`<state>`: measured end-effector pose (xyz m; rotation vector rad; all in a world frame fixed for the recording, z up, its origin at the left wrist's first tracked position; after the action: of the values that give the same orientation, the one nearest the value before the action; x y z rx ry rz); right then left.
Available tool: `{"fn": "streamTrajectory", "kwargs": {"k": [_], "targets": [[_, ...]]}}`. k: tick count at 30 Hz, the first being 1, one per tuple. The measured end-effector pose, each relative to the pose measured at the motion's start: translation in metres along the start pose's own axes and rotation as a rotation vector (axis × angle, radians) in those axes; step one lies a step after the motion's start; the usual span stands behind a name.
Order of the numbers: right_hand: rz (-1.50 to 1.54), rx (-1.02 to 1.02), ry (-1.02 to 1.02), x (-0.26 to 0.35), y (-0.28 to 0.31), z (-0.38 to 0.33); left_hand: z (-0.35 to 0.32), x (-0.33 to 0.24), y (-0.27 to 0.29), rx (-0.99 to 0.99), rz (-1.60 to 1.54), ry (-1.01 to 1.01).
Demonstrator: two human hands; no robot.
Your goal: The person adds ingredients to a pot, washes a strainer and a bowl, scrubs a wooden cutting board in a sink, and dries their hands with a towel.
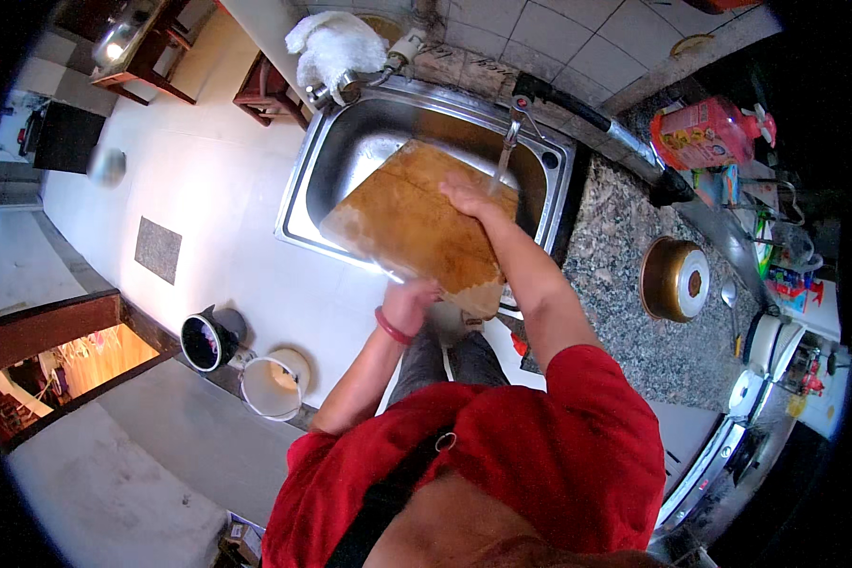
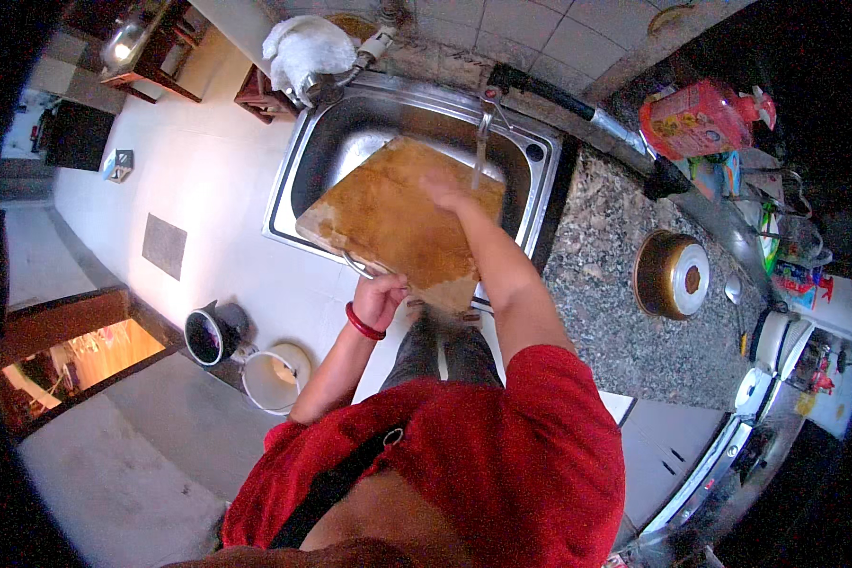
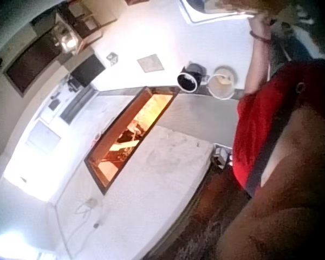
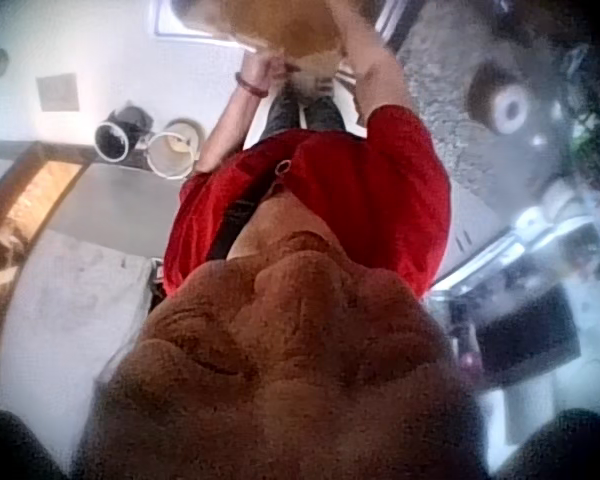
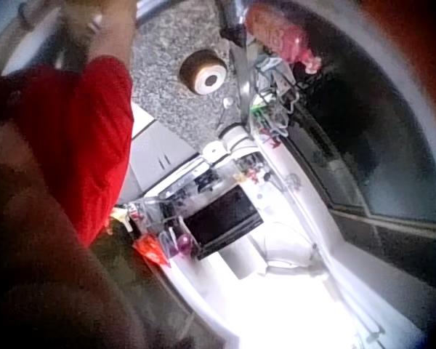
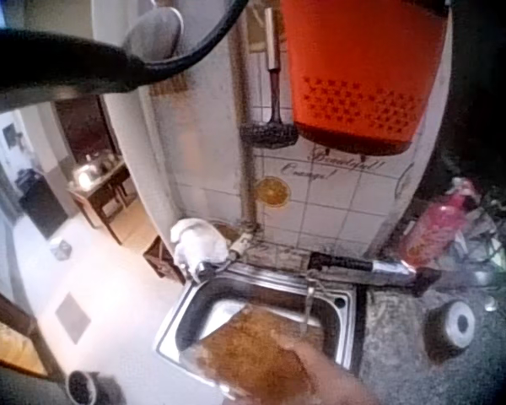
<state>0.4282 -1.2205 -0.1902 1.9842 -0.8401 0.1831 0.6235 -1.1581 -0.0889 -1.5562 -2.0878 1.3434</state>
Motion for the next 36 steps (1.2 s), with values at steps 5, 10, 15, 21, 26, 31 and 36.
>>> {"fn": "streamTrajectory", "kwargs": {"k": [5,10,15,21,26,31,36], "targets": [[-0.144,0.024,0.005,0.036,-0.011,-0.007,0.001,-0.005,-0.005,0.026,0.05,0.017],[0.145,-0.111,-0.282,-0.041,0.025,-0.03,0.015,0.004,0.02,0.048,0.097,0.039],[1.7,-0.217,-0.19,-0.129,0.005,0.007,0.008,0.004,0.008,0.023,0.158,-0.001],[1.771,0.124,0.153,0.009,0.016,-0.024,0.007,0.007,-0.001,0.004,-0.011,0.03],[0.178,-0.263,0.692,0.146,0.019,-0.081,0.006,0.004,-0.014,0.015,-0.042,0.045],[0.026,-0.118,0.389,0.053,-0.015,0.007,-0.002,0.001,-0.014,-0.049,0.03,0.044],[0.106,-0.076,-0.359,-0.103,-0.003,-0.005,-0.001,-0.003,-0.007,-0.07,-0.011,0.019]]}}
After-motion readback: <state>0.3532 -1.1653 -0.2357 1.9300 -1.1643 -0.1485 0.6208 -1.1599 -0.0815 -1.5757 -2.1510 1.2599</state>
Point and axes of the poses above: each hand's wrist, its own z-axis towards the middle knuckle, its own y-axis out of the back of the hand, x = y × z, the point moved 7 cm from there along z, towards the middle knuckle, and after that the axes turned 14 degrees about -z, right-handed, at the moved point
